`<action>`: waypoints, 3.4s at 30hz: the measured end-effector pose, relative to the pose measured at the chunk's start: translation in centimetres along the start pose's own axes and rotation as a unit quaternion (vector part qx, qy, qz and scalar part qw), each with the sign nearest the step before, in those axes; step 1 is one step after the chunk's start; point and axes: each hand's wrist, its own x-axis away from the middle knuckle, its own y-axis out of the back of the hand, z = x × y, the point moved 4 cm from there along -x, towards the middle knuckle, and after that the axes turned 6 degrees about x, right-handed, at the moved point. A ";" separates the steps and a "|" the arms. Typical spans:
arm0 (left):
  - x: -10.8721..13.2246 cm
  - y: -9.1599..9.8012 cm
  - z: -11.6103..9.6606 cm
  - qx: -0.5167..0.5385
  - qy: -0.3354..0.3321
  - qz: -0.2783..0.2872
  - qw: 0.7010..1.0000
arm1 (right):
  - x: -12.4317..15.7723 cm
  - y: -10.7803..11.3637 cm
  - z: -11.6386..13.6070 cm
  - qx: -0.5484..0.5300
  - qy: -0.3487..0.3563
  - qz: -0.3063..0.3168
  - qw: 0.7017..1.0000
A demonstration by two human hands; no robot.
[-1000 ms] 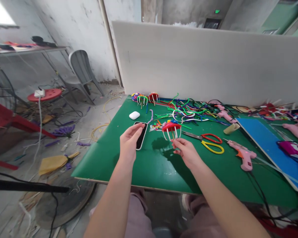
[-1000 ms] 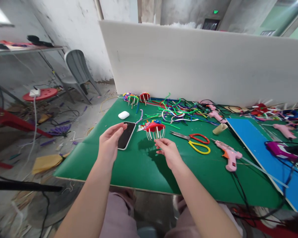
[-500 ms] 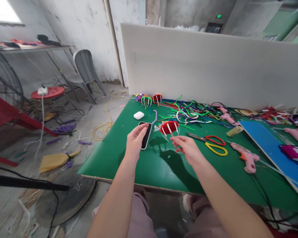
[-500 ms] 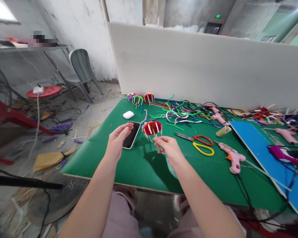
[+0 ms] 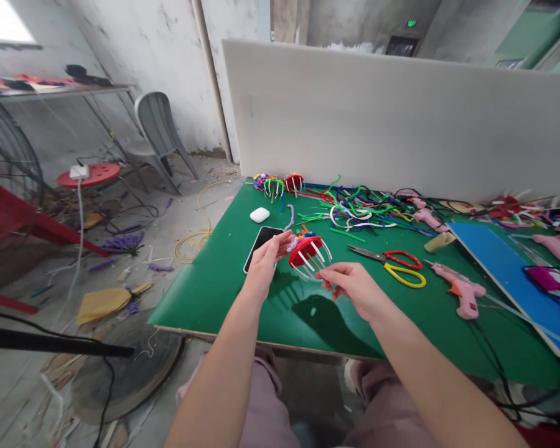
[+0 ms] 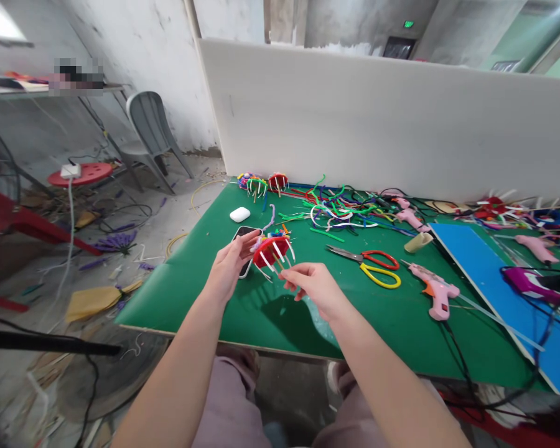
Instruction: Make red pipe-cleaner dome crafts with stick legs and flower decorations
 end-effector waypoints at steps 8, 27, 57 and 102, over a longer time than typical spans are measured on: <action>0.1 -0.2 0.5 -0.018 0.035 0.001 0.999 | 0.0 -0.3 0.3 0.034 0.001 -0.007 0.999; -0.3 0.5 1.5 -0.014 0.081 -0.052 0.995 | -0.5 -0.7 0.4 0.078 0.014 -0.038 0.996; -3.8 1.2 2.7 -0.737 0.030 -0.174 0.653 | 2.2 6.5 -5.9 -0.097 0.039 -0.158 0.982; 4.8 6.1 0.9 -0.663 -0.087 -0.165 0.725 | -8.6 6.9 -2.7 -0.118 0.022 -0.173 0.978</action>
